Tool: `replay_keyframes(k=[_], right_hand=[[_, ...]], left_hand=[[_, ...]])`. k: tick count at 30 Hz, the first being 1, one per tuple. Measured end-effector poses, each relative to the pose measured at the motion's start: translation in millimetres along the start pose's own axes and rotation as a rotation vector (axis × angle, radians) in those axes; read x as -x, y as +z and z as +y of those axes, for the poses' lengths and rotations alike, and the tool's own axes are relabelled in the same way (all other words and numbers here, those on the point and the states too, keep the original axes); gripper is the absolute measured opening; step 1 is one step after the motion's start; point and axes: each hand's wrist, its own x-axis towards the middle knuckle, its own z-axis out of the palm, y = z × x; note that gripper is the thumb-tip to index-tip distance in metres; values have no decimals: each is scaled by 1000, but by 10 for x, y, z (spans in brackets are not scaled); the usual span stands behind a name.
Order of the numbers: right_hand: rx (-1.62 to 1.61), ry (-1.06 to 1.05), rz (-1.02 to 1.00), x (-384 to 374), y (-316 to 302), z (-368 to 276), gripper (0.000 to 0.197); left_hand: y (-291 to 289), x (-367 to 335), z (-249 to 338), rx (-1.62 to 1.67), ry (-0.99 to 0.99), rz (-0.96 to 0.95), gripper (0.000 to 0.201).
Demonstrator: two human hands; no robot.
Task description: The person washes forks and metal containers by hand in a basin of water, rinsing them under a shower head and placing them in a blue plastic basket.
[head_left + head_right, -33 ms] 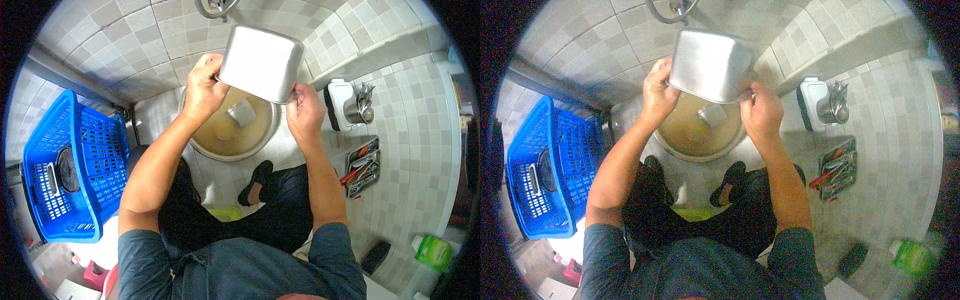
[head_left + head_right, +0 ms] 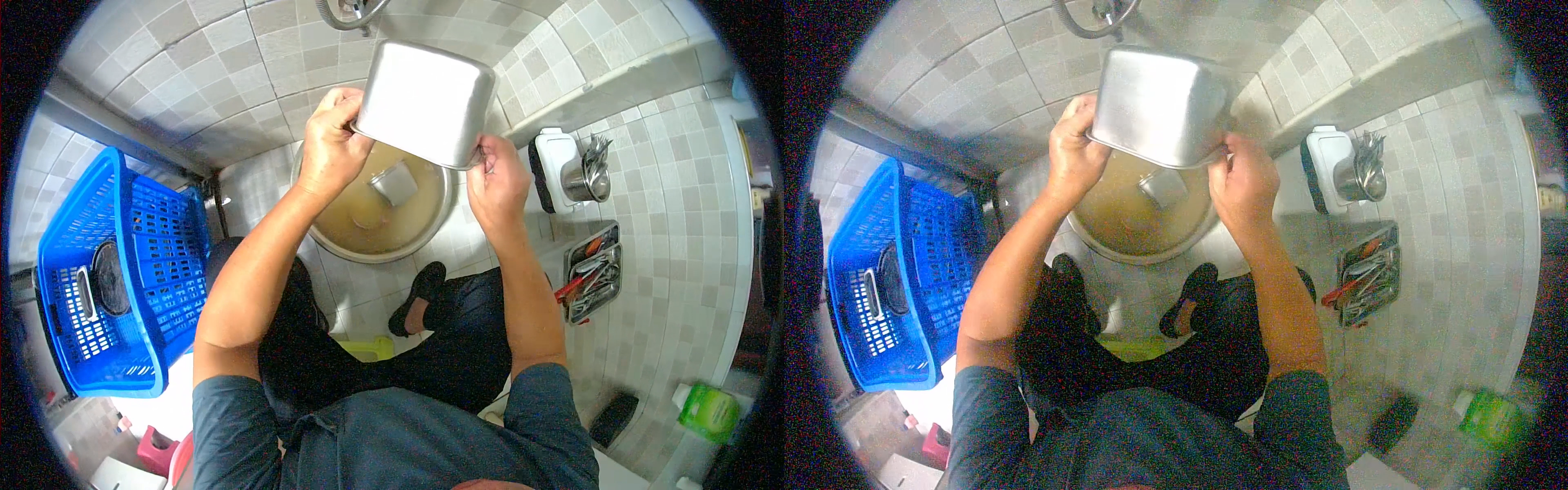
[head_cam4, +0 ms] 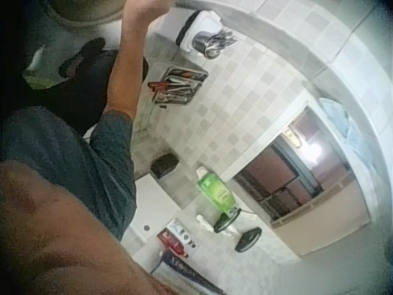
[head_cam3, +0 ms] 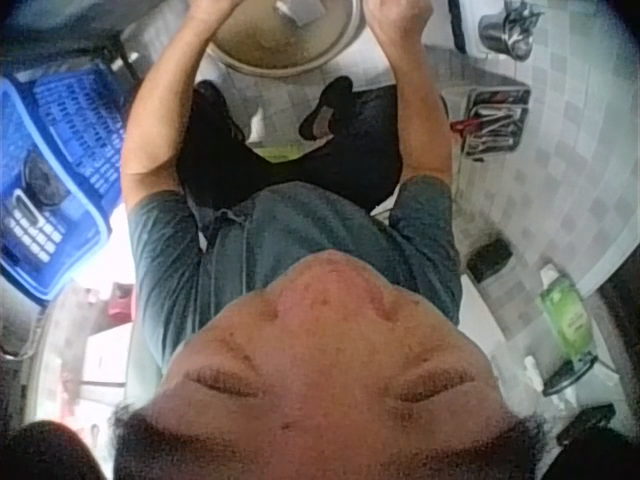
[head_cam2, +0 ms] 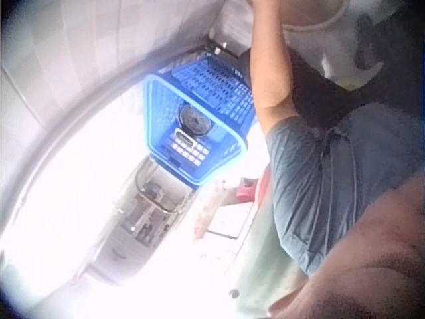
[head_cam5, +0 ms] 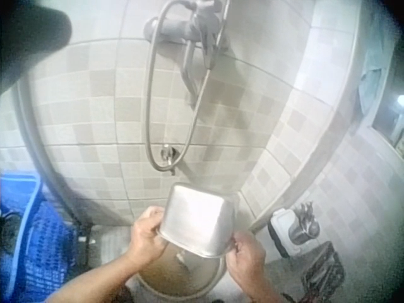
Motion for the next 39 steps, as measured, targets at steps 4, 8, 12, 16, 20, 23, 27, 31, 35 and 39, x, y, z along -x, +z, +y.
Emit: replay_keyframes(k=[4, 8, 12, 16, 20, 23, 27, 31, 35, 39], right_hand=[[-24, 27, -13, -13, -20, -56, 20], [-28, 23, 18, 11, 32, 19, 20], [-90, 29, 6, -11, -10, -52, 20], [-154, 32, -7, -49, -61, -165, 19], [-104, -18, 34, -48, -45, -107, 14], [-70, -43, 4, -77, -64, -133, 14], [-37, -90, -12, -82, -66, -164, 13], [-4, -105, -14, -56, -46, -139, 18], [-258, 157, -93, -32, -46, -321, 27], [-199, -17, -532, 100, -102, -354, 32]], left_hand=[[2, 27, -30, 23, -48, -8, 31], [-1, 22, -27, 3, -55, -24, 31], [-7, 30, -42, -2, -65, -36, 31], [-16, 50, -99, -46, -31, -45, 30], [-11, 50, -98, -56, -63, -86, 28], [26, 65, -81, -20, -86, -36, 18], [70, 85, -86, 271, -443, -32, 10], [149, 73, -86, 477, -666, 44, 15], [136, 54, -160, 548, -800, 157, 17], [76, 12, -196, 613, -884, 250, 12]])
